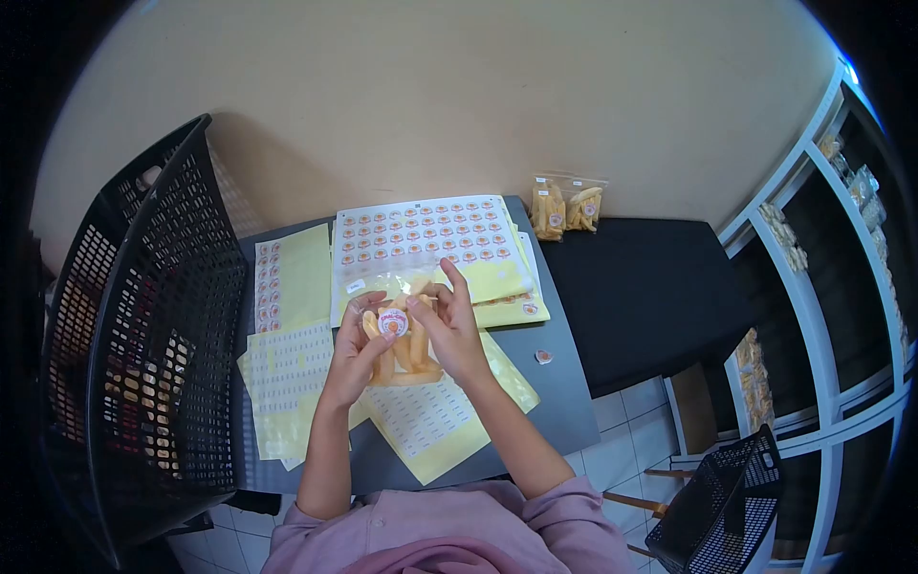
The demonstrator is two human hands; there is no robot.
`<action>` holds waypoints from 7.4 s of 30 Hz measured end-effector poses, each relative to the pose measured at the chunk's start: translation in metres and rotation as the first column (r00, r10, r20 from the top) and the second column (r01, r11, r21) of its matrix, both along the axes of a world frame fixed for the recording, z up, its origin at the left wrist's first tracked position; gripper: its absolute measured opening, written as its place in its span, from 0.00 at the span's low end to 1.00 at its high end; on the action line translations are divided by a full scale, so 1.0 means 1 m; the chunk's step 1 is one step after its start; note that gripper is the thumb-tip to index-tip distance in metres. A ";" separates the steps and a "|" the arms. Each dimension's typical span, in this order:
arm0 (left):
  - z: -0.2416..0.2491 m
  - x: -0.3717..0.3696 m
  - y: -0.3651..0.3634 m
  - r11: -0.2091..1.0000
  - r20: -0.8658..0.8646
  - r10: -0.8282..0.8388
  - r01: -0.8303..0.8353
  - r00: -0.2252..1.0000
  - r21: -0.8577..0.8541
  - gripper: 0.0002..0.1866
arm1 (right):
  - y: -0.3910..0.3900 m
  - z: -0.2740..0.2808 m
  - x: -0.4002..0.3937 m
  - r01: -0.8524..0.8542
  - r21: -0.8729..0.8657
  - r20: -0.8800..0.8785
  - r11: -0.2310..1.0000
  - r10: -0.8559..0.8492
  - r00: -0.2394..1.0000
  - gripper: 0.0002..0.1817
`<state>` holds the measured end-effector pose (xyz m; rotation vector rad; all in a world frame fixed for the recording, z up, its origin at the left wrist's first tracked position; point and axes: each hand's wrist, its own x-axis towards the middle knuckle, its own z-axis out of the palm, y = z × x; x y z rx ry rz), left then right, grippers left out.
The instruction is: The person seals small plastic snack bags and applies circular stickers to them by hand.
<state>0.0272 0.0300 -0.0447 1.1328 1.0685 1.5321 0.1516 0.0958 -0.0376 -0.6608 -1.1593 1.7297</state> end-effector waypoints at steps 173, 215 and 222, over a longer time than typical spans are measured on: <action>-0.110 -0.094 -0.524 -0.544 -0.273 0.832 -0.808 -0.483 -0.227 0.21 | -0.155 0.012 -0.493 -0.998 -0.067 0.939 0.004 -0.337 -0.064 0.28; 0.037 -0.026 -0.018 0.959 0.075 0.108 -0.123 0.991 0.254 0.16 | -0.003 0.060 -0.007 -0.119 0.502 0.122 0.857 0.066 0.990 0.10; 0.052 -0.014 0.007 0.912 -0.020 0.259 -0.237 0.966 0.333 0.07 | 0.000 0.057 -0.021 0.006 0.517 0.021 0.856 -0.020 1.000 0.26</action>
